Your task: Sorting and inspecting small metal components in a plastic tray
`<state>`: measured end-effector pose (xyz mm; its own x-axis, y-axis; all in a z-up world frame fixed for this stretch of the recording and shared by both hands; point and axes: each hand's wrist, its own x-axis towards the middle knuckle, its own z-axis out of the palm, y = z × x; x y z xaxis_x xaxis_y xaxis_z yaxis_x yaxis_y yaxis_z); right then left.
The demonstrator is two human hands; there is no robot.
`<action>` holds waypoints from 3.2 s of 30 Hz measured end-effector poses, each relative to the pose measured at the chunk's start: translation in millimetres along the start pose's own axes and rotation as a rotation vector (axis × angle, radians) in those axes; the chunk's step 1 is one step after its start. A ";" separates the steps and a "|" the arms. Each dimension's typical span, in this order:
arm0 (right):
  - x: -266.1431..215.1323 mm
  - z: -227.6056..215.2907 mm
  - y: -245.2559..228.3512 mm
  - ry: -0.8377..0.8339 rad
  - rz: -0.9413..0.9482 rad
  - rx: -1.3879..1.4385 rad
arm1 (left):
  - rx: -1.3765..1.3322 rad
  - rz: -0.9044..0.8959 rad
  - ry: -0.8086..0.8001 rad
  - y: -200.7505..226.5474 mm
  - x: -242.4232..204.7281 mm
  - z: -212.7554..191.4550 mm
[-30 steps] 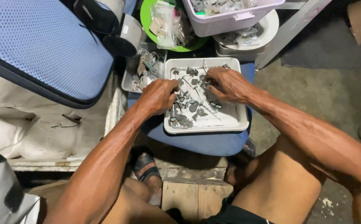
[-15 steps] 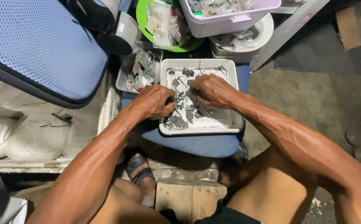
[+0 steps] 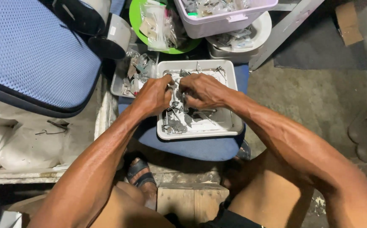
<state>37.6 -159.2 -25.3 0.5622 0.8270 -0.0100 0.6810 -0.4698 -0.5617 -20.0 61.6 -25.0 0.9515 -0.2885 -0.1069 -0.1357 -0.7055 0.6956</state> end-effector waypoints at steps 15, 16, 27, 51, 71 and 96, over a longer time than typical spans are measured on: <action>-16.9 -40.4 -18.9 0.272 0.021 0.400 | -0.255 0.263 0.198 -10.2 21.9 10.1; -17.9 -38.7 -18.9 0.274 0.024 0.400 | -0.256 0.264 0.195 -7.3 22.2 10.8; -17.8 -35.9 -37.3 0.293 -0.007 0.426 | -0.358 0.257 0.202 13.8 10.2 6.6; -35.2 -49.5 -2.1 0.030 0.197 0.162 | -0.082 0.189 0.062 5.4 5.6 10.6; -1.9 -12.0 19.7 0.032 -0.088 -0.489 | 0.171 0.231 0.178 -40.5 26.7 22.3; -32.0 -59.0 -22.5 0.197 0.107 0.283 | 0.488 0.110 0.245 -39.2 72.7 62.4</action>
<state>32.0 -193.3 36.5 0.7220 0.6890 0.0628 0.4716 -0.4238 -0.7733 37.3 27.9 -104.3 0.9529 -0.2596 0.1568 -0.2948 -0.9143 0.2778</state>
